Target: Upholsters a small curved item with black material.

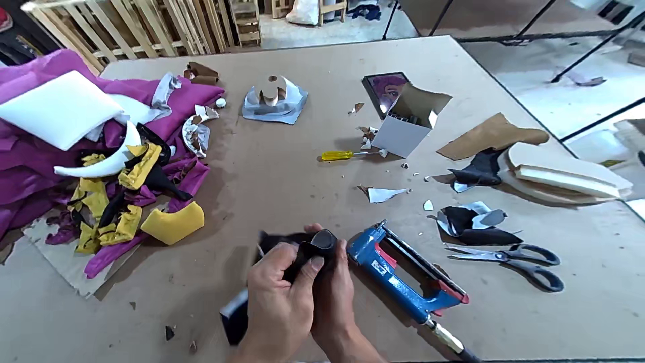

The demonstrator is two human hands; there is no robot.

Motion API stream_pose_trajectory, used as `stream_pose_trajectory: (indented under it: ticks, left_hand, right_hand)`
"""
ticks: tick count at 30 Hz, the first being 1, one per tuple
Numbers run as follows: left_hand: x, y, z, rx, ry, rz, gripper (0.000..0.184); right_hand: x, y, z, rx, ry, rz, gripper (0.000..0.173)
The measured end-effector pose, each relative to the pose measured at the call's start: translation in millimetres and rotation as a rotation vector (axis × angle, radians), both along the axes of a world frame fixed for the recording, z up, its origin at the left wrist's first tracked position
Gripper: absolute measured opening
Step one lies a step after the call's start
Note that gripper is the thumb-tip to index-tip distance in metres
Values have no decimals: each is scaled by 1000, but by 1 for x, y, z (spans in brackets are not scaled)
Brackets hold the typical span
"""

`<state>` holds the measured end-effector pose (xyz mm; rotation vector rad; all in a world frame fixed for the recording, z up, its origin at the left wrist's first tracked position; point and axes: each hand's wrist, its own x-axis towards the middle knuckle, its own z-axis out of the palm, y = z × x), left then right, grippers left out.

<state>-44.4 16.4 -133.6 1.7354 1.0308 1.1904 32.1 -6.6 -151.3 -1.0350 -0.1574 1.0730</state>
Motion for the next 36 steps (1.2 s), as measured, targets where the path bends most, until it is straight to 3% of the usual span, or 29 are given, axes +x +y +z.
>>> stream_pose_trajectory:
  ticks: [2,4,6,9,11,13,14,15,17,19,22,25,27,30,36]
  left_hand:
    - [6,18,-34,221,176,12,21]
    - [8,32,-78,247,298,30,26]
    - [10,33,-110,209,369,-3,29]
    - [13,28,-128,92,407,-19,30]
    - [16,33,-125,-40,478,-50,29]
    - [16,43,-116,-187,601,-173,29]
    - [15,51,-112,-234,651,-254,30]
    - [13,59,-109,-242,689,-338,31]
    - [6,71,-114,-111,708,-468,33]
    - [1,80,-124,-11,655,-530,33]
    - [-2,81,-134,13,587,-475,29]
    - [0,83,-139,101,603,-428,26]
    - [0,84,-141,94,616,-405,29]
    - [2,85,-138,66,619,-363,28]
    - [3,92,-138,51,650,-418,27]
  right_hand:
    - [-1,22,-8,4,283,-75,60]
    - [3,35,-38,-34,511,-115,64]
    - [5,27,-61,-120,594,-123,65]
    - [18,-7,-58,-244,516,-7,70]
    - [39,-38,-49,-248,135,205,63]
    - [74,-75,-46,-311,-668,325,42]
    - [94,-89,-48,-426,-1088,299,39]
    - [112,-99,-52,-559,-1389,275,47]
    - [138,-108,-71,-760,-1664,309,74]
    - [150,-106,-92,-806,-1776,367,82]
    - [153,-94,-91,-786,-1772,435,77]
    - [144,-87,-55,-894,-1703,476,71]
    - [128,-83,-17,-968,-1581,556,54]
    - [103,-75,14,-903,-1385,665,31]
    - [76,-49,12,-735,-1377,751,33]
